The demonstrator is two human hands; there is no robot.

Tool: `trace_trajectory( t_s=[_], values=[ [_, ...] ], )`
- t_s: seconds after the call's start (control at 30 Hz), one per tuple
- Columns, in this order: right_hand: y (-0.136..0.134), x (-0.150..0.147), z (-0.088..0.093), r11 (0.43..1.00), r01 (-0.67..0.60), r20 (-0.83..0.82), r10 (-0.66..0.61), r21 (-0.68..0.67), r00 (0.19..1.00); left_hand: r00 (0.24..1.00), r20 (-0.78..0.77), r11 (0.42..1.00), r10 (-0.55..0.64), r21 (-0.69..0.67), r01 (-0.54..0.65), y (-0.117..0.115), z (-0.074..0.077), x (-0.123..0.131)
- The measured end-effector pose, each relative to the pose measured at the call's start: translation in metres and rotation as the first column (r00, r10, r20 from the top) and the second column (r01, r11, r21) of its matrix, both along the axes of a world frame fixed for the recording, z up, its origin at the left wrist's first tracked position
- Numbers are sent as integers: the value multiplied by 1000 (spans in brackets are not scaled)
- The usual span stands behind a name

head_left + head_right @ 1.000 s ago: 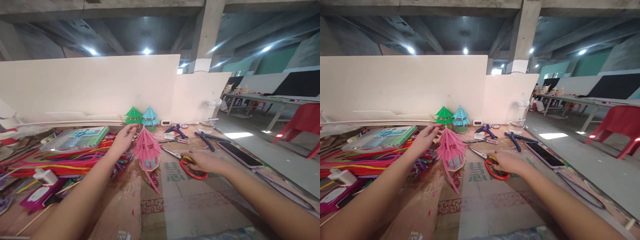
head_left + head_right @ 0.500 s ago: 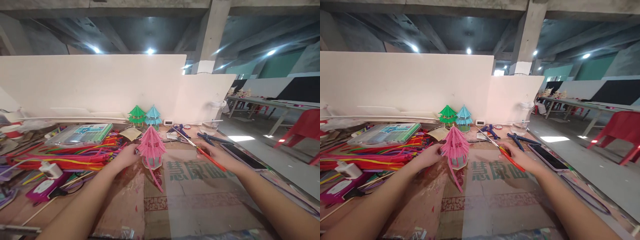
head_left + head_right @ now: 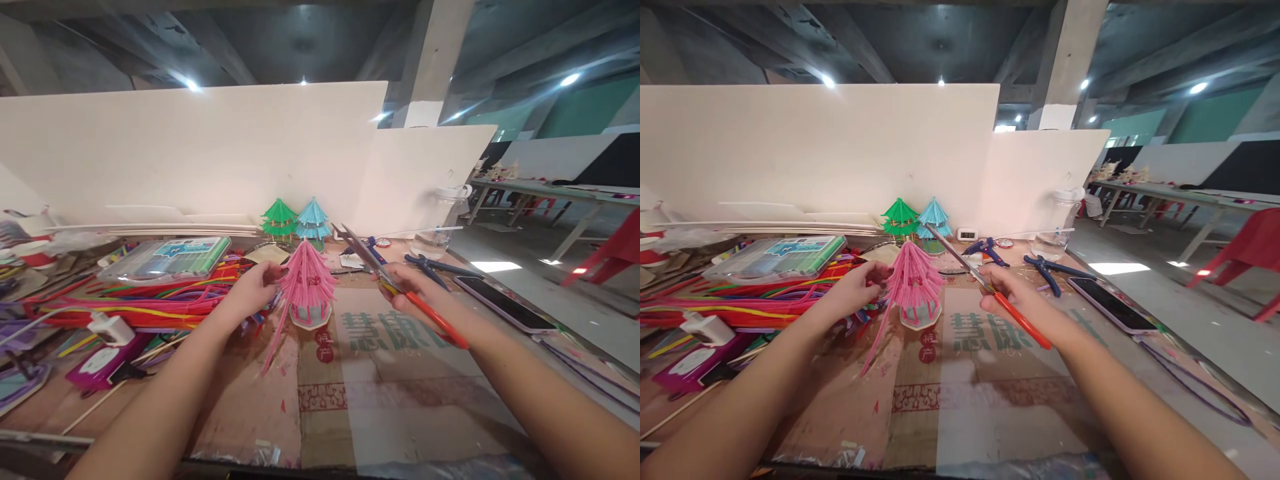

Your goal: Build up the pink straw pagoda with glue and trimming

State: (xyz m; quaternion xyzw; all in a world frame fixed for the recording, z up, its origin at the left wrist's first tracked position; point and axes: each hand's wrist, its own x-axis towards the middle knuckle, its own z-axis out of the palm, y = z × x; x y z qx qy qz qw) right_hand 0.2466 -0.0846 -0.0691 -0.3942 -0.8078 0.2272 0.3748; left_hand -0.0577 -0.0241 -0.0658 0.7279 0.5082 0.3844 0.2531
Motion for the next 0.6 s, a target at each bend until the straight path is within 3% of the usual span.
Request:
trace_trajectory(
  t_s=[0.2,0.33,0.5,0.6],
  values=[
    [6,10,-9,982,164,6,-164,-98,986,992,127,1000,-9,6,8,0,5,-1],
    [8,8,-8,969,215,-14,-218,-121,976,988,135,991,-81,-98,94,0,5,-8],
    [7,8,-11,973,211,-10,-212,-92,977,959,123,908,-255,-310,281,2,-8,-7],
    [7,11,-14,980,171,-11,-173,-99,985,946,139,891,-293,-318,323,5,-18,0]
  ],
)
